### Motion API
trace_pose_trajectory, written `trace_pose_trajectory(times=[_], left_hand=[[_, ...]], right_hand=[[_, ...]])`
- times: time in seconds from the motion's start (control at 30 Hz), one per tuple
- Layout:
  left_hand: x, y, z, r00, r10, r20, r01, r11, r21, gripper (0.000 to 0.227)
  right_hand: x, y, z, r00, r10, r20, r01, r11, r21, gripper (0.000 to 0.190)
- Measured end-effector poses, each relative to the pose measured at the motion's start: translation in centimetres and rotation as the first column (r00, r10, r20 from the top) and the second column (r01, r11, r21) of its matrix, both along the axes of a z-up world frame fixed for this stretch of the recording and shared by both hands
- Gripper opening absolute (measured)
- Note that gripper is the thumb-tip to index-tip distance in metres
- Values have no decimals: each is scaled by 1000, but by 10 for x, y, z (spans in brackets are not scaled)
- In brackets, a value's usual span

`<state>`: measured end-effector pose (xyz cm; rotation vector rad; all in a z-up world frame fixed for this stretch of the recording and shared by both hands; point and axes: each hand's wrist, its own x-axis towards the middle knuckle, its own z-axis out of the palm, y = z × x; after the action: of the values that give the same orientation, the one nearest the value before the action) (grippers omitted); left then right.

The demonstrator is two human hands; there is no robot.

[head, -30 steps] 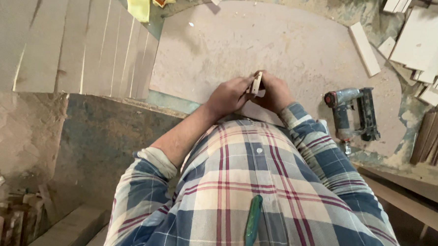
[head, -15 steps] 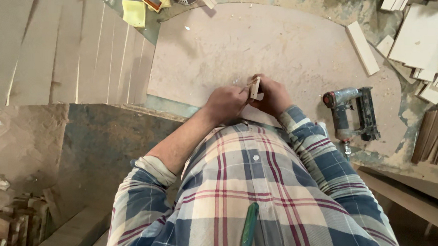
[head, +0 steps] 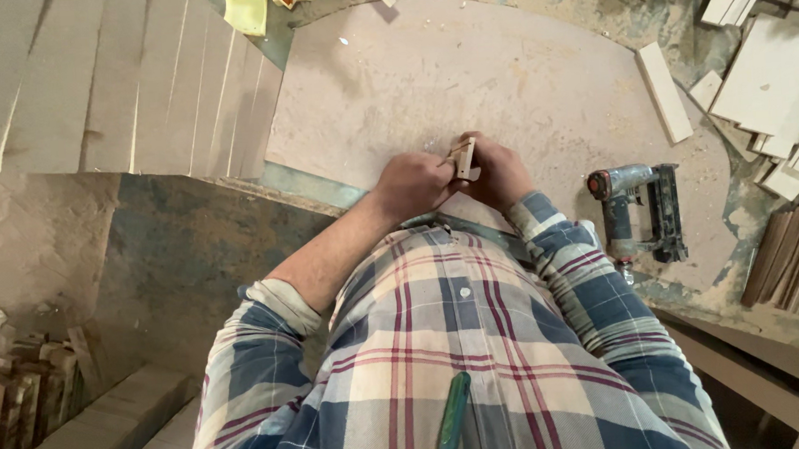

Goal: The person applies glue to small wooden strips and attaches them to a larger wooden panel using a nail gun. They then add additional strips to form a box-like structure, securing each piece with nails.

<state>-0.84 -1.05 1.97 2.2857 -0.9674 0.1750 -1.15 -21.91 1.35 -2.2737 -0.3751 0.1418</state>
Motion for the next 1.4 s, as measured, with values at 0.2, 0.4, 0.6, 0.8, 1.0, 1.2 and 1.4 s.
trace_pose_trajectory(times=[0.2, 0.4, 0.6, 0.8, 1.0, 1.2, 1.4], left_hand=[[-7, -17, 1, 975, 216, 57, -216, 976, -14, 36], [2, -9, -2, 903, 427, -38, -420, 863, -279, 32], [24, 9, 3, 548, 310, -777, -785, 510, -350, 32], [23, 5, -1, 493, 143, -858, -820, 405, -404, 33], [21, 0, -4, 489, 31, -872, -808, 392, -439, 34], [22, -4, -6, 508, 12, -862, -789, 409, -459, 31], [13, -15, 7, 615, 70, -785, -699, 509, -503, 30]], right_hand=[[5, 1, -9, 994, 44, 97, -42, 999, -18, 50], [-4, -17, -24, 995, -94, -17, 95, 987, 130, 84], [-27, -44, -51, 945, -11, -327, 211, 784, 584, 64], [-33, -50, -57, 987, -97, -127, 154, 781, 605, 70], [-36, -55, -48, 978, -140, -153, 206, 754, 624, 69], [-28, -57, -41, 962, -154, -224, 269, 661, 701, 63], [-27, -62, -43, 710, -33, -704, 619, 507, 600, 59]])
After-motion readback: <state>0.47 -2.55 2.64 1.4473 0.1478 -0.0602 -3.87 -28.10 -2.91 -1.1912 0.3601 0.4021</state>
